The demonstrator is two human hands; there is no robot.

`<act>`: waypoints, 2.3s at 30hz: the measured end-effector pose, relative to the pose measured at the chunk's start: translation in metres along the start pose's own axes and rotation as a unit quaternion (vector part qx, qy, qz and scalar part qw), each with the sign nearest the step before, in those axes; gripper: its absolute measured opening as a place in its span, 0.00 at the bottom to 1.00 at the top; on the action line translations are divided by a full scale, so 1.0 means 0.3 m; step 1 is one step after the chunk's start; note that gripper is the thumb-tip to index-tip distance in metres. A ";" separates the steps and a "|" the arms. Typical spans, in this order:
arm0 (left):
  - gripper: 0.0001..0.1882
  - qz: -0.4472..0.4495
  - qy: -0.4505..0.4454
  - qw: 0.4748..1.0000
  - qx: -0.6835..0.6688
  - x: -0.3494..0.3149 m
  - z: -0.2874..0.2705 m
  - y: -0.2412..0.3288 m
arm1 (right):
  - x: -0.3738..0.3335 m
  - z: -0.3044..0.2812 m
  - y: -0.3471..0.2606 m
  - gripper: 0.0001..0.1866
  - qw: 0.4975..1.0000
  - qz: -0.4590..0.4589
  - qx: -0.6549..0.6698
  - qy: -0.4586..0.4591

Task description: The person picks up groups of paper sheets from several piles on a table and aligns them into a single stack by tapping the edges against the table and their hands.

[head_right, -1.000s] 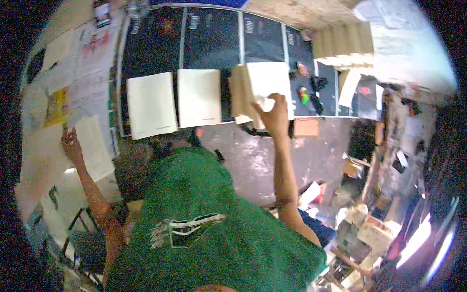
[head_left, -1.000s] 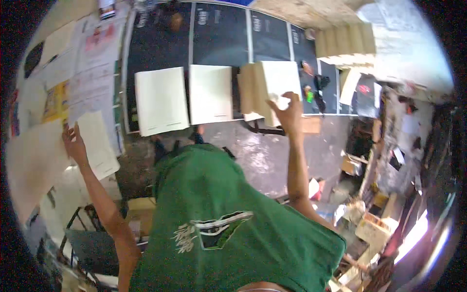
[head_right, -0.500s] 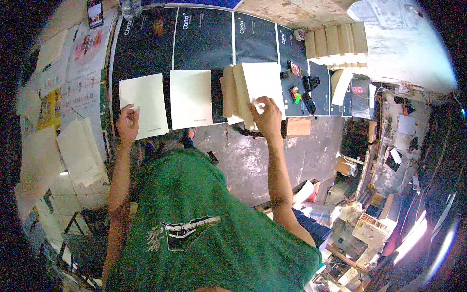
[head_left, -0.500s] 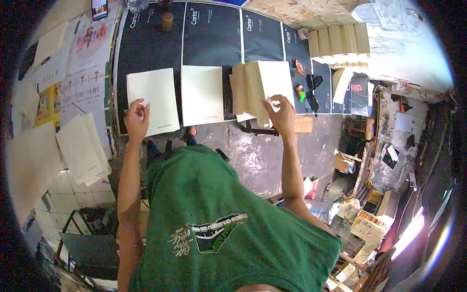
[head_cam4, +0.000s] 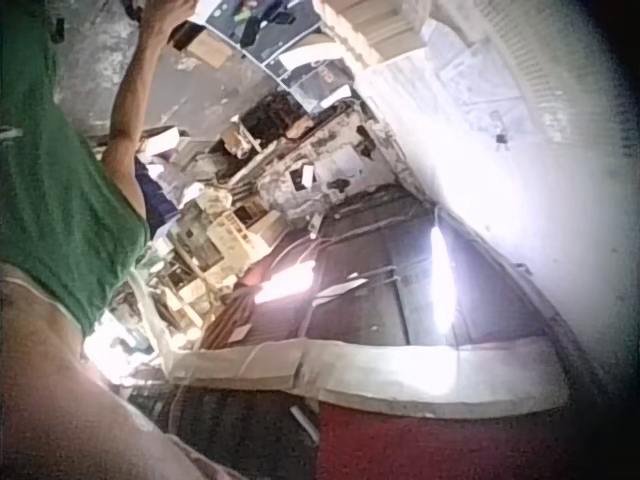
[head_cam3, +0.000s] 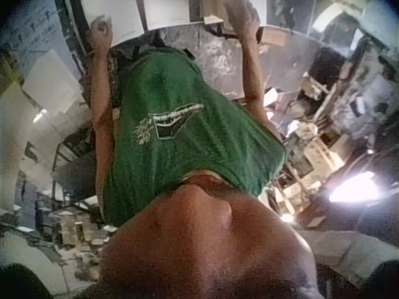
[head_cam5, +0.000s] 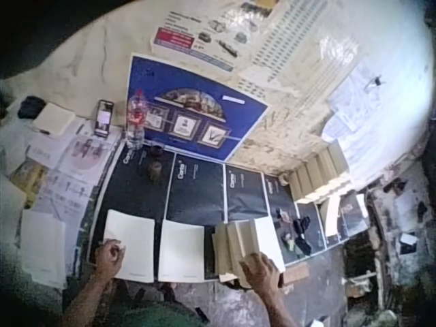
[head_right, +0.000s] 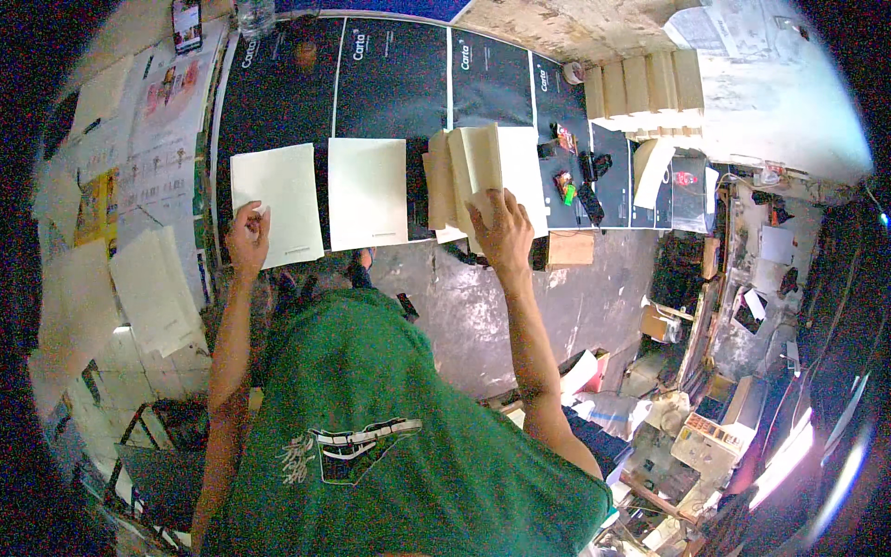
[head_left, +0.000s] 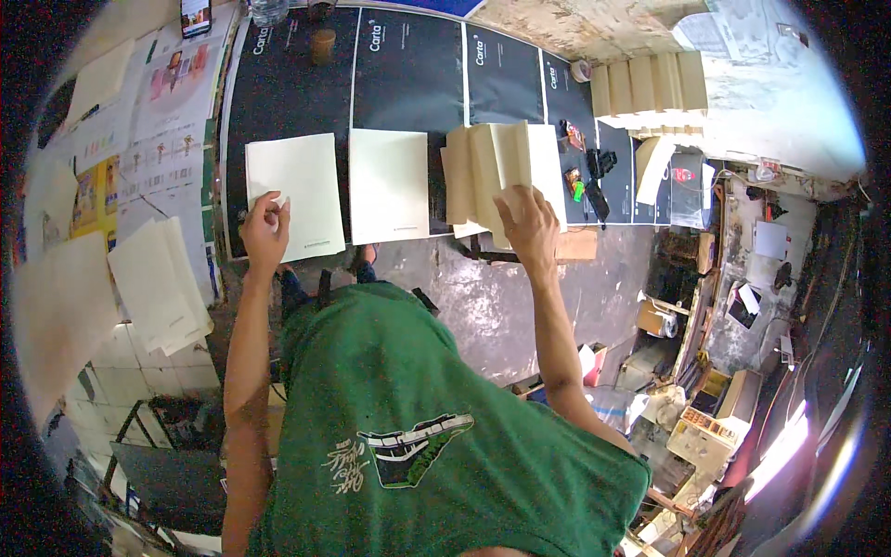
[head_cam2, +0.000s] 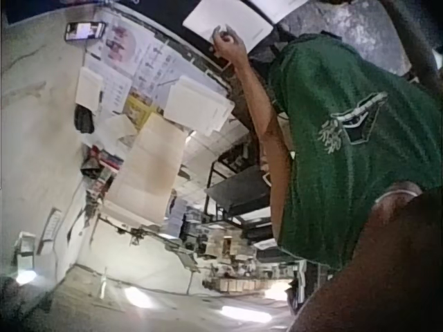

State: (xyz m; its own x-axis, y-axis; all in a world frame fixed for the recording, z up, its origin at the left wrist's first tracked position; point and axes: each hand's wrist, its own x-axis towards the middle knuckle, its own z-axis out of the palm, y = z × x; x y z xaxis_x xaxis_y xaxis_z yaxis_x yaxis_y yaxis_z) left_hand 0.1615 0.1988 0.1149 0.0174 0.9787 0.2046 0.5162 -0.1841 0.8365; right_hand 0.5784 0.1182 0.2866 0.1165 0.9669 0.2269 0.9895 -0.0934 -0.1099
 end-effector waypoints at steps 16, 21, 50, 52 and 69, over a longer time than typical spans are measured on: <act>0.13 0.025 0.018 0.999 0.009 0.005 0.003 0.016 | -0.014 -0.016 0.052 0.25 0.999 -0.023 0.013 -0.023; 0.13 0.029 0.020 0.999 0.010 0.005 0.003 0.022 | -0.013 0.008 0.019 0.26 1.000 -0.018 -0.012 0.000; 0.14 -0.050 -0.067 0.993 0.088 0.041 -0.010 0.024 | 0.114 -0.054 -0.303 0.21 0.991 0.011 -0.024 -0.131; 0.14 -0.033 -0.050 0.994 0.092 0.039 -0.003 0.019 | 0.117 0.217 -0.419 0.19 0.981 -0.057 -0.091 -0.160; 0.36 -0.091 0.087 0.929 0.349 -0.056 -0.058 0.102 | 0.036 0.515 -0.443 0.07 0.980 0.005 0.175 -0.097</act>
State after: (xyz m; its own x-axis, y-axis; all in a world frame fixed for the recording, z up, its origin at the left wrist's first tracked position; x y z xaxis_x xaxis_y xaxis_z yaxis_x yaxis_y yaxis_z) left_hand 0.1619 0.1752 0.1459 -0.2329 0.9468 0.2221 0.9271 0.1472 0.3448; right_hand 0.4350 0.1776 0.1542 0.0748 0.9964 0.0404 0.8942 -0.0490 -0.4449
